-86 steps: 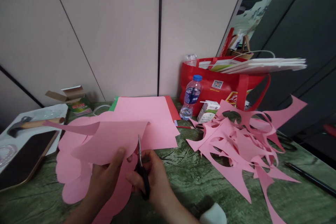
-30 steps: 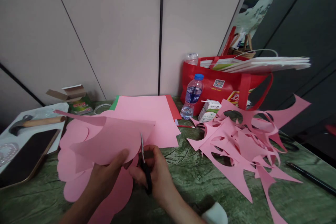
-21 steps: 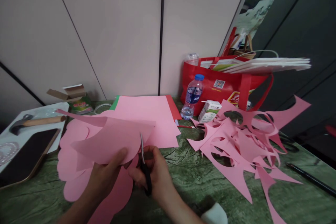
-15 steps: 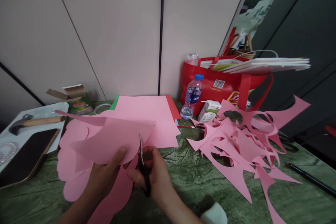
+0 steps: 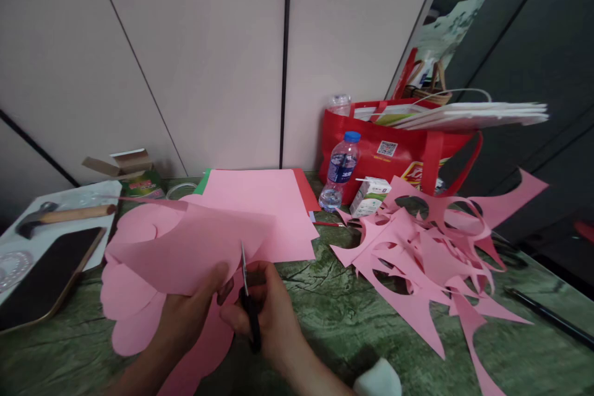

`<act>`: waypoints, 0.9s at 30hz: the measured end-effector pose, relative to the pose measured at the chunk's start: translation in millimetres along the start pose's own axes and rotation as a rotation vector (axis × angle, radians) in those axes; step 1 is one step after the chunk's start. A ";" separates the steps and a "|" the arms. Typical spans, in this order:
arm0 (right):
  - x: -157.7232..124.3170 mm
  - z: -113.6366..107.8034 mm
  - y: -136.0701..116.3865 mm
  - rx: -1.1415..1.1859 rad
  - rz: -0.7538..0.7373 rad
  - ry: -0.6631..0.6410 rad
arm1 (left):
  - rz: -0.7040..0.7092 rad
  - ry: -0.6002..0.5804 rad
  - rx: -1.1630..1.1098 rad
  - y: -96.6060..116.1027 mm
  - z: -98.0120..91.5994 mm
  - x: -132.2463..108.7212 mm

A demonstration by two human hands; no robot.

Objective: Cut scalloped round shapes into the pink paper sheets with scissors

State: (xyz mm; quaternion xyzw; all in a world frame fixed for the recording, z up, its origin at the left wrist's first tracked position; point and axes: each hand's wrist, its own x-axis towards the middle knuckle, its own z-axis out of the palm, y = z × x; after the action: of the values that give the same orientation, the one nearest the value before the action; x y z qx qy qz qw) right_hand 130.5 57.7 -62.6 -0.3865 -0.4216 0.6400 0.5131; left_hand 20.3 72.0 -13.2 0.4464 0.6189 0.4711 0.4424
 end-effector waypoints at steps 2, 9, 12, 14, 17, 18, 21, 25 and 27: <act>0.1 -0.3 -2.5 0.042 0.001 -0.016 | -0.031 0.016 -0.002 -0.7 0.6 -0.3; 0.5 -0.1 -13.5 0.102 -0.083 -0.115 | -0.044 0.048 -0.086 1.0 4.5 -4.7; 0.3 -0.2 -14.0 0.098 -0.083 -0.120 | -0.023 0.040 -0.113 1.5 5.4 -5.2; 0.2 0.1 -15.0 0.088 -0.083 -0.116 | -0.025 0.037 -0.113 0.8 5.3 -4.8; 0.1 1.0 -17.4 0.073 -0.080 -0.100 | -0.030 0.015 -0.109 -0.8 4.4 -3.7; 0.0 1.3 -17.9 0.072 -0.078 -0.095 | -0.028 0.008 -0.108 -1.4 4.1 -3.4; -0.1 1.6 -17.7 0.089 -0.080 -0.095 | -0.019 0.006 -0.095 -3.1 3.0 -2.5; -0.5 1.1 -16.6 0.110 -0.068 -0.099 | -0.016 -0.009 -0.065 -6.4 1.6 -0.8; -0.6 0.9 -16.8 0.102 -0.047 -0.089 | -0.018 -0.017 -0.057 -8.2 0.7 0.2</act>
State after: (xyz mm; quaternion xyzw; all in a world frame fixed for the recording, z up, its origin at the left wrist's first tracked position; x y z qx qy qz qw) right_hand 135.4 59.0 -46.5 -0.3211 -0.4197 0.6649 0.5279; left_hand 19.8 71.1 -21.4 0.4319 0.6054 0.4809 0.4644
